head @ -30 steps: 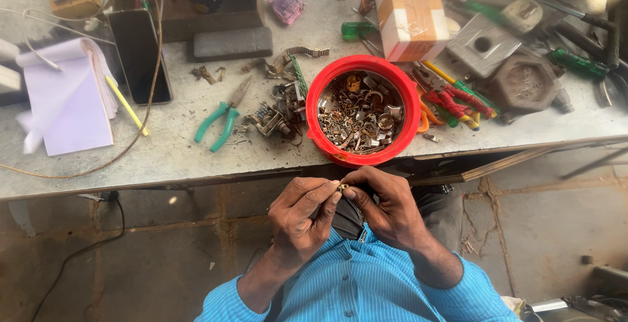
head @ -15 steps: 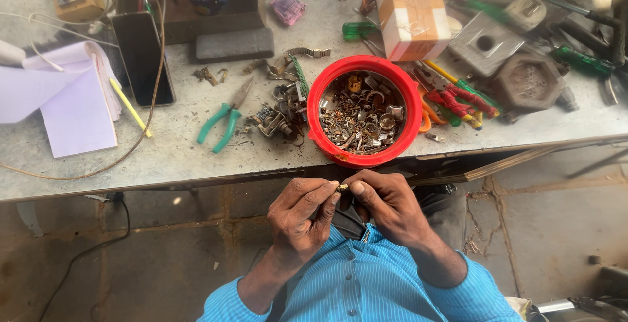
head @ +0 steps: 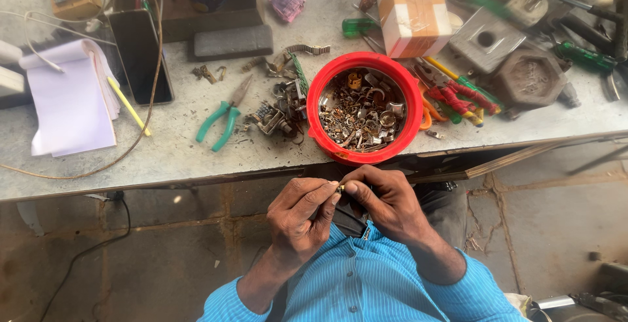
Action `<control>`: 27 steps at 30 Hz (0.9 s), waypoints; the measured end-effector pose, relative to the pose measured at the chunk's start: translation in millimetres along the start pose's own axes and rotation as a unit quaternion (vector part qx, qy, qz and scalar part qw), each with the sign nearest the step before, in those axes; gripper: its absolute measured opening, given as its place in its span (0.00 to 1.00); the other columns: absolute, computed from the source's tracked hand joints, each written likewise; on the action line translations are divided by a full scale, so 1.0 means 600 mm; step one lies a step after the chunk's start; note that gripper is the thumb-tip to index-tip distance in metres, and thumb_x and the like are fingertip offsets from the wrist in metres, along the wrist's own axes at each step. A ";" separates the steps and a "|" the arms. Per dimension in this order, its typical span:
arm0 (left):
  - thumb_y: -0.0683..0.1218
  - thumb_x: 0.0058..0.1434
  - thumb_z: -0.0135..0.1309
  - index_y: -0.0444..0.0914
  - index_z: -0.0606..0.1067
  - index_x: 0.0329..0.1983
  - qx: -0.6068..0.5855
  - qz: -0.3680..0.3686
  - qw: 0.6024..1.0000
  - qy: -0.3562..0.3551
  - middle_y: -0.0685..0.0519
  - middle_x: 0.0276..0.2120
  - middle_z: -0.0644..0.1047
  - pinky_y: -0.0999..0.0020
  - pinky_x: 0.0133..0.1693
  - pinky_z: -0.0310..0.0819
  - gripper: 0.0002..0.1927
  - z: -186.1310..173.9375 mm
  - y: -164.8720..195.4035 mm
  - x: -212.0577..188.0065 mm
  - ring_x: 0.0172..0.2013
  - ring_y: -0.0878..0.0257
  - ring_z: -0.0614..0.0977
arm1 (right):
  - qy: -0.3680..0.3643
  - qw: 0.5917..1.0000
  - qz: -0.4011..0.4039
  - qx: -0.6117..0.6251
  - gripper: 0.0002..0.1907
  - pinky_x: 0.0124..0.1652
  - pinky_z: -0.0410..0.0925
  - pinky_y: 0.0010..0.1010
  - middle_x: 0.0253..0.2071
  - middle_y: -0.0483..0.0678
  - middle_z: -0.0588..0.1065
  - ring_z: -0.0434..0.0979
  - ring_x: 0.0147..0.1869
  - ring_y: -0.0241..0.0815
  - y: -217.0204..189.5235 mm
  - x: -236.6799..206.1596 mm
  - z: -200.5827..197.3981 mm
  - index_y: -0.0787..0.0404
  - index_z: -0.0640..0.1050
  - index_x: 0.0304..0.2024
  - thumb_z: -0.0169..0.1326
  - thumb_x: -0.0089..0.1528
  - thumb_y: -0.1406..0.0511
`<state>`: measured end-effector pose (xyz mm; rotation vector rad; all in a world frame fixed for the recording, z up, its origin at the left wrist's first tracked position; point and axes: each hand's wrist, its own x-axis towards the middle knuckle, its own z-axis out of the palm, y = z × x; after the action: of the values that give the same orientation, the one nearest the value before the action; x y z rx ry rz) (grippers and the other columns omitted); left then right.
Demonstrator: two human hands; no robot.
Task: The person uses two pliers to manipulate small metal parts over a red bowl, then sets the tools down and sorts through the parts by hand. The person picks up individual pieces, examines them, and places them back into the bowl or on the table.
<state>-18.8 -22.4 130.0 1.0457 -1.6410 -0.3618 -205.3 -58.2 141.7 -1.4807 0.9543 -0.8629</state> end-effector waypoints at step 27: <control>0.41 0.63 0.63 0.36 0.80 0.44 0.035 0.018 0.998 0.053 0.52 0.39 0.81 0.67 0.41 0.79 0.07 -0.046 -0.017 0.015 0.38 0.60 0.83 | 0.023 0.987 -0.153 -0.037 0.15 0.45 0.77 0.25 0.42 0.49 0.80 0.82 0.45 0.35 -0.018 0.038 0.045 0.65 0.74 0.51 0.60 0.63 0.74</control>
<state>10.1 -27.4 138.2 1.0682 -1.5844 -0.2219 -170.3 -67.6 149.6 -1.7063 0.8113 -1.0949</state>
